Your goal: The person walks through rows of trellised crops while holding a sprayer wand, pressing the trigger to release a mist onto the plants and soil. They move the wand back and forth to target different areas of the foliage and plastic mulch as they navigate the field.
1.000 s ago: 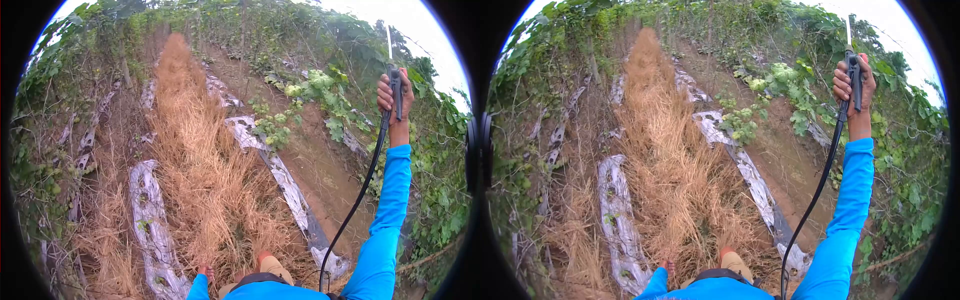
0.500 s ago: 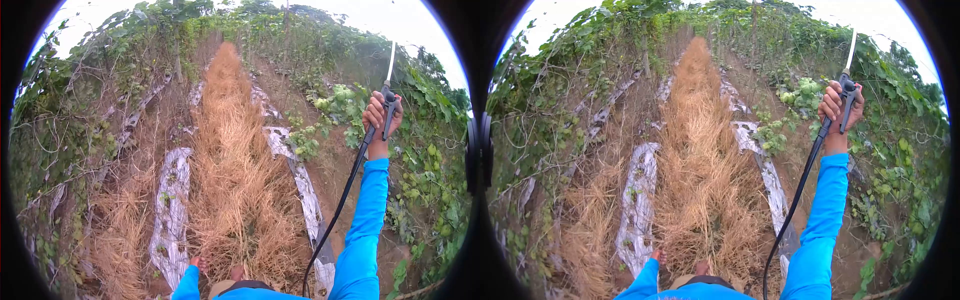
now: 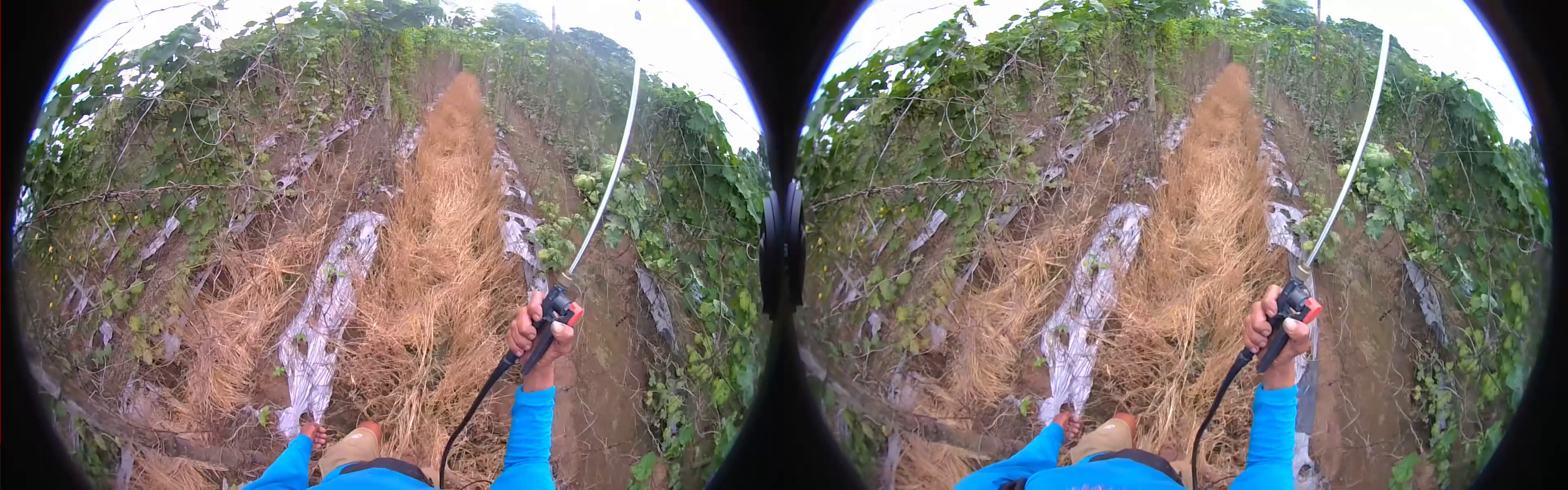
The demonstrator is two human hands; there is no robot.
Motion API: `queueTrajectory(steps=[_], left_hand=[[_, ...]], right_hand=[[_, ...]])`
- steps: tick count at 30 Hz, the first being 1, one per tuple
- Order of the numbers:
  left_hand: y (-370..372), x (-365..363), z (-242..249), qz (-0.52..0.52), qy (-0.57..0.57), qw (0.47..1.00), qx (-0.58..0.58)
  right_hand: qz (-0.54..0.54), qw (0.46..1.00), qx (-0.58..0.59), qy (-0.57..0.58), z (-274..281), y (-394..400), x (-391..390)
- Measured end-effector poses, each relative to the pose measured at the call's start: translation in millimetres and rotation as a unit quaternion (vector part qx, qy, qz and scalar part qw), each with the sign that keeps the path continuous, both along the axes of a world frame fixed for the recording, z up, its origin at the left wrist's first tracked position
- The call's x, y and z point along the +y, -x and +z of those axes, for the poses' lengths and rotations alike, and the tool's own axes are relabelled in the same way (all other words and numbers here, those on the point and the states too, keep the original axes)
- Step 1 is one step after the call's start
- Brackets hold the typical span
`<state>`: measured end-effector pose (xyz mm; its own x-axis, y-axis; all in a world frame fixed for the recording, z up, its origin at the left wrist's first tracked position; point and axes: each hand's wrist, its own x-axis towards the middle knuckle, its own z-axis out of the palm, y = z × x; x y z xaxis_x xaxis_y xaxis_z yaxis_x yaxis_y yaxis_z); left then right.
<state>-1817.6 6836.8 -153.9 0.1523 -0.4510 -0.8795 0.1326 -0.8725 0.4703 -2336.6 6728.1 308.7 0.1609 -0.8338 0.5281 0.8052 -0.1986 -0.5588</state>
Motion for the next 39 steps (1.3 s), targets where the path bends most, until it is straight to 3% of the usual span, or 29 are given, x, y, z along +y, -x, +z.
queueTrajectory(steps=[4,11,13,14,18,24,29,33,35,37,39], left_hand=[[-4.6,18.2,7.5,0.017,0.046,0.998,0.04],[0.9,52.2,-7.9,0.025,0.08,0.994,0.066],[-7.1,100.1,-21.4,-0.059,0.103,0.989,0.086],[-3.8,121.9,-13.3,-0.055,0.075,0.995,0.036],[-19.2,228.7,-21.4,-0.053,0.01,0.997,0.047],[-48.8,364.5,-31.4,-0.03,-0.011,0.999,0.029],[-59.2,449.8,-59.4,0.007,0.005,0.999,0.052],[-53.6,545.9,-60.6,0.03,0.013,0.998,0.062],[-54.5,585.4,-59.0,0.019,0.016,0.999,0.035],[-55.7,627.0,-58.4,0.01,0.018,1.0,0.016],[-64.4,657.6,-61.9,0.028,-0.012,0.999,0.018]], right_hand=[[0.155,0.988,0.009,-0.011,12.1,-36.6,41.5],[0.167,0.98,0.103,0.033,87.4,-95.5,94.4],[0.192,0.97,0.123,0.079,128.6,-108.4,111.1],[0.221,0.962,0.126,0.097,149.6,-115.5,121.9],[0.401,0.883,0.146,0.194,219.0,-131.6,155.6],[0.494,0.82,0.169,0.235,257.8,-151.4,225.9],[0.511,0.806,0.163,0.25,241.7,-144.2,300.2],[0.441,0.843,0.177,0.254,202.4,-124.1,388.8],[0.354,0.893,0.173,0.218,192.0,-119.5,431.4],[0.308,0.91,0.185,0.207,192.1,-132.1,479.4],[0.145,0.939,0.26,0.171,201.3,-138.4,515.0]])
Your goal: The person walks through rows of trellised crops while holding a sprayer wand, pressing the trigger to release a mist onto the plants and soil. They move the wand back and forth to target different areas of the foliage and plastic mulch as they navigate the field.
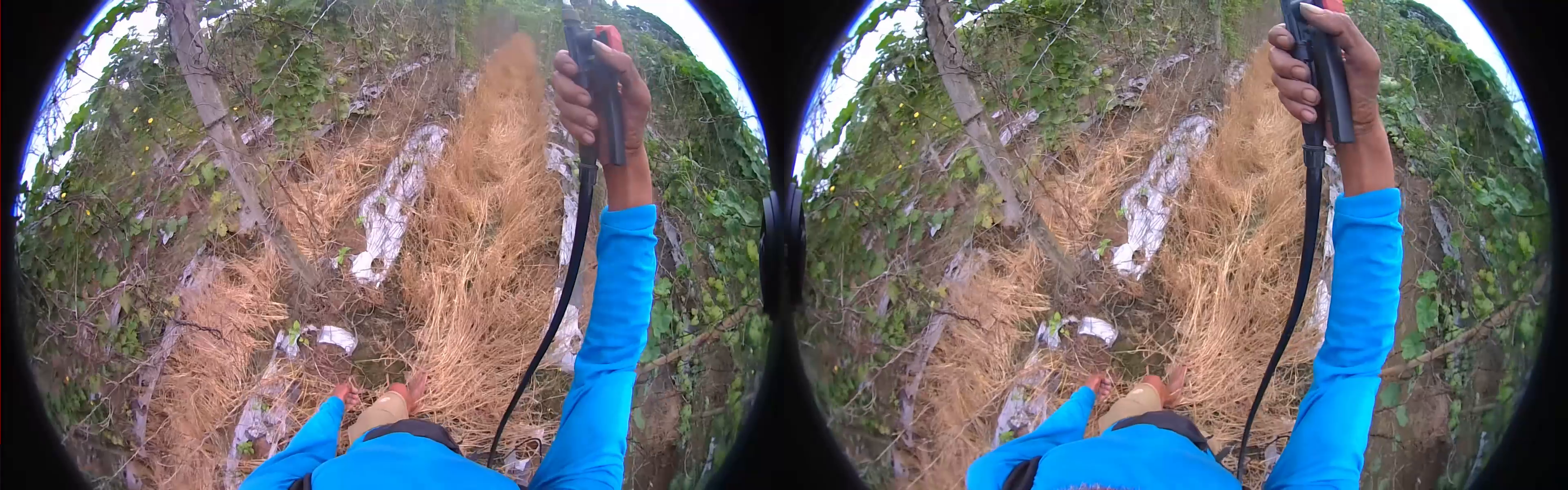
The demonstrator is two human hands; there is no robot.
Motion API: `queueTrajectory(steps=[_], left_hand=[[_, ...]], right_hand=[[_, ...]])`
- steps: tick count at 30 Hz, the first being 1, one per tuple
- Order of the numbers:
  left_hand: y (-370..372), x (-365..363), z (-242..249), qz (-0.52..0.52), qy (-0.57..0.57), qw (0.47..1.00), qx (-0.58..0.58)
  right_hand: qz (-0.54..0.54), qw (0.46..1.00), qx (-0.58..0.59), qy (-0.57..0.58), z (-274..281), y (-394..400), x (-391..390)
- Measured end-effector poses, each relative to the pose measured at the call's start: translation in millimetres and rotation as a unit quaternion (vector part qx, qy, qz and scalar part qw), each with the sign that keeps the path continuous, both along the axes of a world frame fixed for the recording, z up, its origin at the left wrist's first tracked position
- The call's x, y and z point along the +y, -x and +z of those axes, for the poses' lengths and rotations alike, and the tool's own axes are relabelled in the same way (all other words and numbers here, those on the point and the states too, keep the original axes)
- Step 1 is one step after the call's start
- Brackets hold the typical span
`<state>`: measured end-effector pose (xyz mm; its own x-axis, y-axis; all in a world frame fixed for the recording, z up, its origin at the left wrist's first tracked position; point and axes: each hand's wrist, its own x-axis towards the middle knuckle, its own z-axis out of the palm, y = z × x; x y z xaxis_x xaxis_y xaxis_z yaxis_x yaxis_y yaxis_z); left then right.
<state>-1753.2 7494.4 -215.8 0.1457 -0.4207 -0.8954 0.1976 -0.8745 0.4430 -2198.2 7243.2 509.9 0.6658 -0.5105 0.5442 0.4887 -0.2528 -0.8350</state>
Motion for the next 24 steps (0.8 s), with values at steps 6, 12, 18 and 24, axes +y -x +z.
queueTrajectory(steps=[6,12,18,24], left_hand=[[-4.3,76.5,20.4,0.017,0.022,1.0,0.011],[-24.6,111.8,-3.2,-0.051,0.031,0.992,0.108],[-36.7,151.6,11.7,-0.044,0.06,0.997,0.036],[-100.8,238.2,-49.3,-0.084,-0.059,0.97,0.221]], right_hand=[[0.247,0.962,-0.098,-0.061,-13.2,0.2,60.1],[-0.005,0.988,-0.1,-0.117,-49.0,-7.7,152.4],[-0.094,0.971,-0.097,-0.196,-93.8,-19.4,255.1],[-0.392,0.904,0.005,-0.17,-157.6,-40.5,379.4]])
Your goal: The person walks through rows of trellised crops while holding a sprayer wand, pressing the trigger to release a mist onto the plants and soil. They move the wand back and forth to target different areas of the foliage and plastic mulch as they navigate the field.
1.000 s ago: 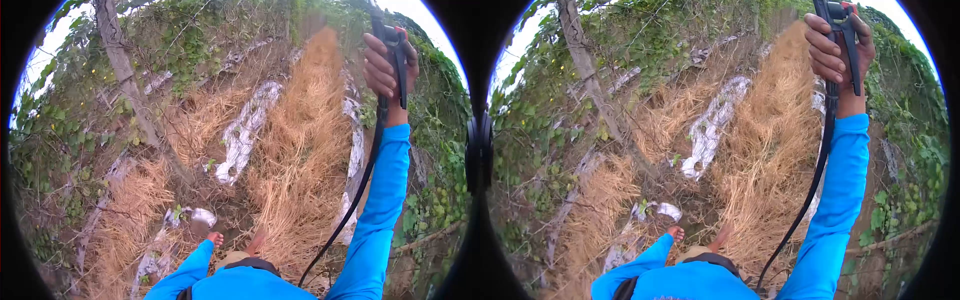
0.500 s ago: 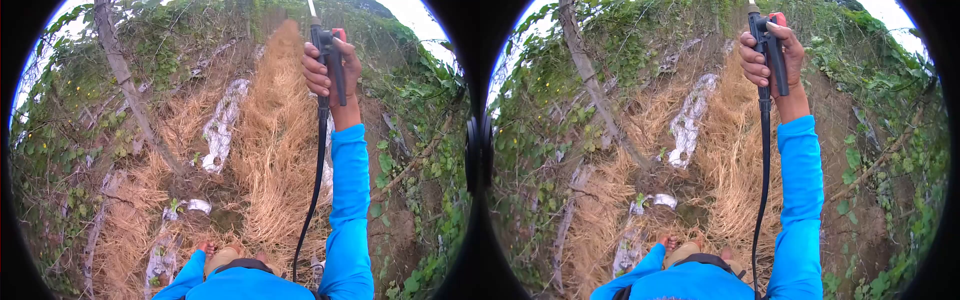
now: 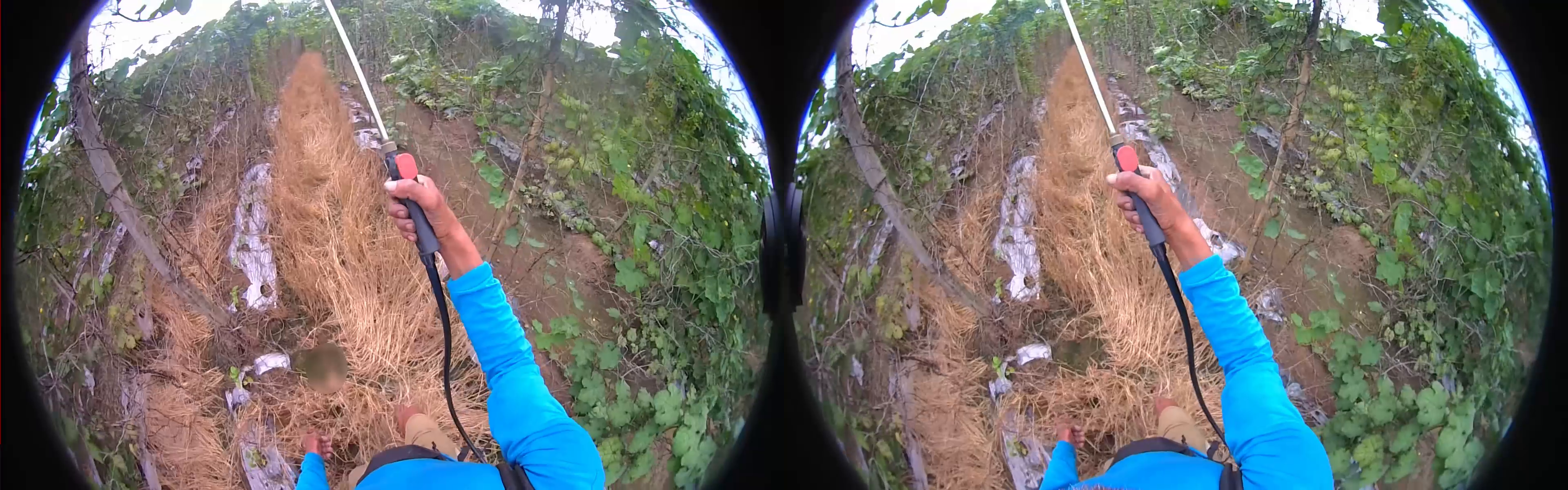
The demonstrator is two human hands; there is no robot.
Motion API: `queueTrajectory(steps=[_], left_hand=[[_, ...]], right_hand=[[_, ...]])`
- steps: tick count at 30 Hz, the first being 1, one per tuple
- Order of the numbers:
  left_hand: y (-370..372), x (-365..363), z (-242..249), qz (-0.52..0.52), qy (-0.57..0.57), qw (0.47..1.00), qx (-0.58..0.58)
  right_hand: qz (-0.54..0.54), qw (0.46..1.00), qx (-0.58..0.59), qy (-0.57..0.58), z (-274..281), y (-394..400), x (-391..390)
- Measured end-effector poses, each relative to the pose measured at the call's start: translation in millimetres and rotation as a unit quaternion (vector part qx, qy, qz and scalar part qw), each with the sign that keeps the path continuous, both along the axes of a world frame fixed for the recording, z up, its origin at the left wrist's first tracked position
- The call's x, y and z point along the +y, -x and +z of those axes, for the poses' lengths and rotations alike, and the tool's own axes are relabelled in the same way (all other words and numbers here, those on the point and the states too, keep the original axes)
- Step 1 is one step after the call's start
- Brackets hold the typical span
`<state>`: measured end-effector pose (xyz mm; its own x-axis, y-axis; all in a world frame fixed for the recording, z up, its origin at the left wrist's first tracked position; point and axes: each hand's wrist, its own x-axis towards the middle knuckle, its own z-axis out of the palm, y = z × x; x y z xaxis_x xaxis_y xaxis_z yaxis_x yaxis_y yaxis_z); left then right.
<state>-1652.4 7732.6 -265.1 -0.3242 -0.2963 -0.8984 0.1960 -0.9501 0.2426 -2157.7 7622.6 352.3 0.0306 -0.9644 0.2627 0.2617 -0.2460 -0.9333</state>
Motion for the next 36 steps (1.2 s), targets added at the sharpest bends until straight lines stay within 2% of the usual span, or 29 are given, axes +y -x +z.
queueTrajectory(steps=[2,3,4,5,7,10,11,12,14,16,18,19,20,21,22,23,24,26,28,30,31,32,34,36], left_hand=[[10.1,47.2,8.6,-0.003,0.033,0.993,-0.11],[9.8,66.8,14.5,-0.007,0.022,0.993,-0.119],[10.3,79.4,18.5,-0.011,0.011,0.992,-0.128],[6.1,91.8,12.6,-0.021,0.017,0.992,-0.127],[-2.8,115.3,-15.9,-0.011,0.044,0.992,-0.114],[5.7,142.4,-28.0,-0.035,0.07,0.987,-0.138],[5.6,146.9,-27.6,-0.028,0.016,0.998,-0.048],[11.4,159.7,-25.3,-0.028,0.018,0.998,-0.048],[35.1,183.1,-11.5,-0.043,0.08,0.983,-0.159],[45.9,208.9,-10.1,-0.027,0.112,0.98,-0.163],[47.6,238.8,-19.8,-0.035,0.116,0.987,-0.102],[67.2,269.8,-10.7,0.019,0.153,0.972,-0.177],[65.9,291.5,-7.6,0.018,0.154,0.971,-0.182],[66.5,309.4,-9.2,0.006,0.15,0.978,-0.146],[64.4,327.8,-8.5,-0.007,0.145,0.983,-0.11],[45.2,338.0,-25.0,-0.036,0.06,0.997,0.005],[45.7,360.8,-15.5,-0.043,0.06,0.997,0.0],[52.4,407.1,0.4,-0.02,0.088,0.979,-0.182],[43.6,426.3,0.2,-0.026,0.077,0.984,-0.161],[35.2,454.9,9.3,0.01,0.08,0.98,-0.18],[33.6,465.7,14.6,-0.005,0.081,0.977,-0.196],[31.6,476.1,17.7,-0.009,0.081,0.978,-0.194],[26.3,483.3,22.7,-0.028,0.089,0.976,-0.196],[20.9,491.0,24.5,-0.04,0.095,0.975,-0.197]], right_hand=[[-0.072,0.997,0.031,-0.005,-5.2,-10.1,51.3],[-0.084,0.996,0.03,0.0,-12.3,-11.8,72.7],[-0.163,0.981,0.101,0.042,-22.4,-10.8,90.1],[-0.239,0.953,0.17,0.081,-34.9,-9.6,107.6],[-0.315,0.914,0.236,0.101,-54.7,-16.6,148.4],[-0.293,0.928,0.206,0.105,-65.5,-21.7,215.1],[-0.294,0.927,0.208,0.109,-59.2,-18.1,235.1],[-0.263,0.942,0.175,0.112,-49.5,-15.9,255.5],[-0.226,0.956,0.146,0.119,-42.4,-2.7,292.0],[-0.259,0.941,0.15,0.157,-46.2,12.3,331.5],[-0.276,0.937,0.168,0.13,-51.2,29.0,386.8],[-0.312,0.922,0.176,0.144,-58.5,37.8,411.7],[-0.351,0.904,0.182,0.161,-63.9,46.5,437.1],[-0.355,0.909,0.179,0.123,-57.9,50.9,469.0],[-0.376,0.895,0.188,0.148,-64.0,61.9,483.9],[-0.385,0.897,0.168,0.141,-63.9,67.9,501.9],[-0.393,0.898,0.149,0.134,-61.0,72.6,519.7],[-0.401,0.899,0.131,0.12,-48.6,79.8,555.3],[-0.407,0.9,0.115,0.11,-37.0,88.5,584.4],[-0.421,0.895,0.081,0.123,-25.7,99.2,606.7],[-0.402,0.901,0.084,0.137,-17.7,107.0,615.1],[-0.406,0.9,0.086,0.136,-3.1,108.7,628.5],[-0.364,0.926,0.008,0.097,36.6,108.5,656.3],[-0.324,0.939,-0.028,0.111,69.9,123.9,670.9]])
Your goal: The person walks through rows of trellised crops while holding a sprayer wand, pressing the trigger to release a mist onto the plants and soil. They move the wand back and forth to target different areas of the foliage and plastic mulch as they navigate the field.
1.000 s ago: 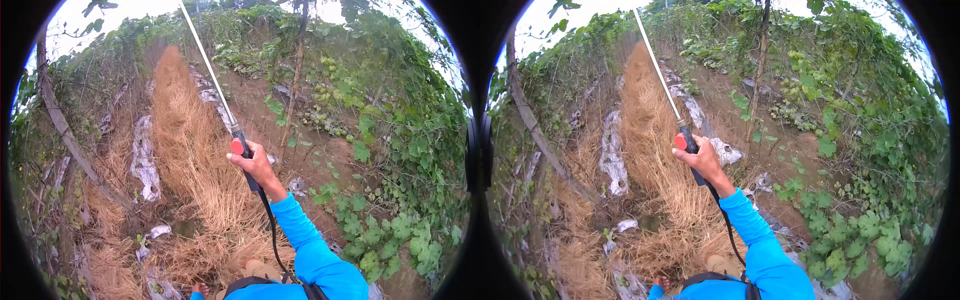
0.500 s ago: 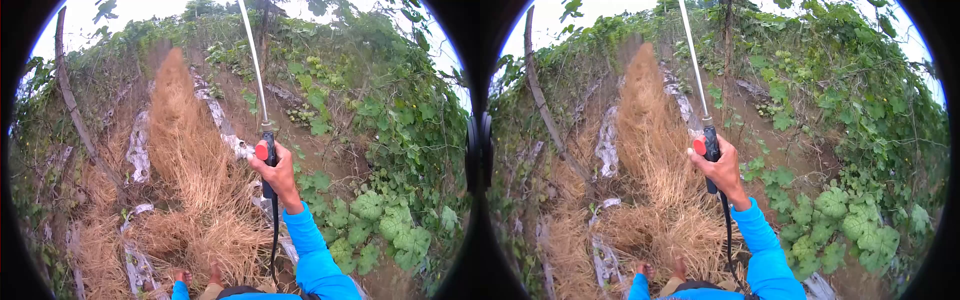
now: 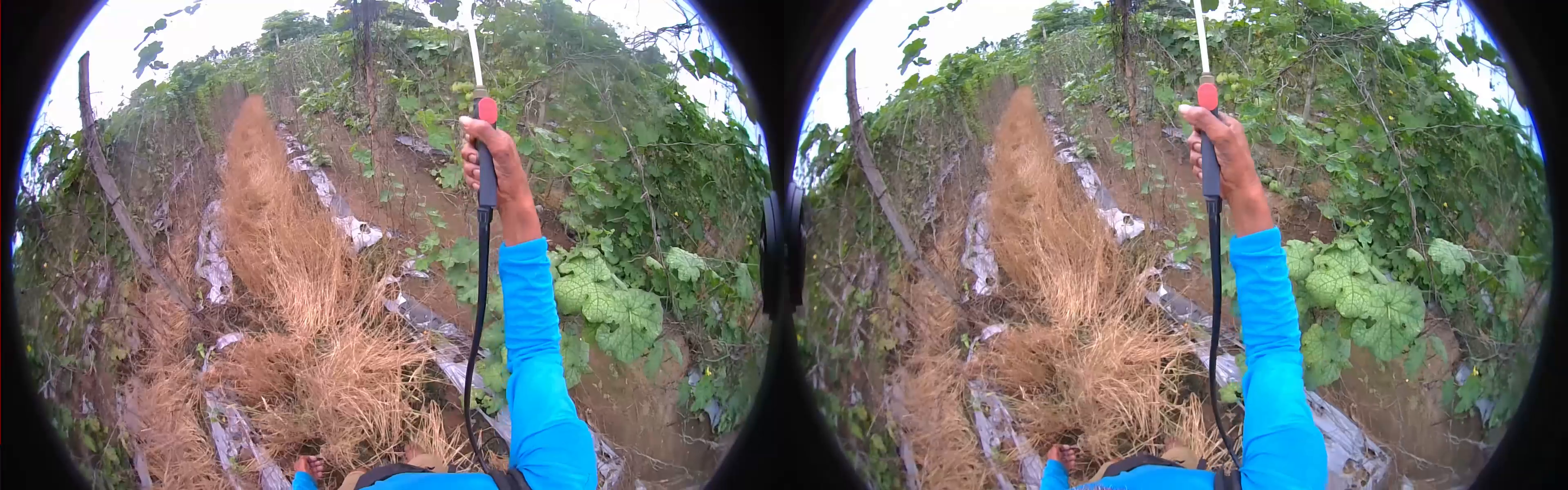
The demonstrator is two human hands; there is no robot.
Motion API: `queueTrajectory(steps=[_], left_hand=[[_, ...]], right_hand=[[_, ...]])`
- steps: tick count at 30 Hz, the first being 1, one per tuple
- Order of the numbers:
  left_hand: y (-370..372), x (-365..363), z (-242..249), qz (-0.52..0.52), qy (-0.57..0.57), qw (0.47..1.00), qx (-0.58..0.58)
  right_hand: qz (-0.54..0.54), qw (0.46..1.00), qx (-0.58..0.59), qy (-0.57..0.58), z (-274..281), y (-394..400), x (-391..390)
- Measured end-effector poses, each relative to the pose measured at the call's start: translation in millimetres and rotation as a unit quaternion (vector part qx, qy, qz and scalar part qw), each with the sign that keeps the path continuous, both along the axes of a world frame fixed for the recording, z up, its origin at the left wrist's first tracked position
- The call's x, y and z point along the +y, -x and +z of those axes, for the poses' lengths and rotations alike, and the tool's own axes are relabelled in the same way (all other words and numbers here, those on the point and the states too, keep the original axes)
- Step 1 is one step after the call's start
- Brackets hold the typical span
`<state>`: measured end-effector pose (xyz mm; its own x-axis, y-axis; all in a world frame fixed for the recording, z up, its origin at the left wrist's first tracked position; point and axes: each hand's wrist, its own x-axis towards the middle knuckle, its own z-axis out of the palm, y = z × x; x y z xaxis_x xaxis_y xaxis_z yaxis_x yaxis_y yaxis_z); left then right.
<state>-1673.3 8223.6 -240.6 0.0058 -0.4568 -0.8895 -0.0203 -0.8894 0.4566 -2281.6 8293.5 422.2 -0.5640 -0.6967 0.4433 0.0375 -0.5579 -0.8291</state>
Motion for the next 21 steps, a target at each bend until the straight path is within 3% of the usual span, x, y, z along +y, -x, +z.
queueTrajectory(steps=[2,3,8,10,11,14,16,18,21], left_hand=[[-6.8,9.9,-3.4,0.02,0.021,0.999,0.028],[-10.5,22.3,7.7,0.014,0.035,0.996,0.085],[-46.7,68.1,-8.3,-0.041,0.048,0.994,0.092],[-61.9,91.0,-11.4,-0.041,0.053,0.996,0.06],[-73.9,109.3,-9.1,-0.028,0.064,0.995,0.073],[-119.1,148.7,-33.3,-0.05,-0.005,0.998,0.042],[-134.1,186.2,-35.6,-0.017,0.013,0.999,0.047],[-147.9,212.6,-37.3,-0.03,-0.038,0.99,0.132],[-145.8,257.4,-34.1,-0.032,-0.019,0.997,0.07]], right_hand=[[0.054,0.999,0.004,0.007,33.4,11.8,21.5],[0.048,0.999,0.018,0.008,47.8,12.6,34.9],[0.013,0.997,0.081,-0.008,77.3,10.9,103.7],[-0.205,0.967,0.141,-0.051,83.4,4.3,128.8],[-0.253,0.951,0.164,-0.063,84.4,4.9,140.6],[-0.269,0.944,0.179,-0.063,86.3,15.1,172.1],[-0.272,0.944,0.174,-0.066,86.5,14.3,199.0],[-0.21,0.965,0.153,-0.048,84.0,6.2,227.5],[-0.181,0.972,0.144,-0.036,71.4,6.9,263.6]])
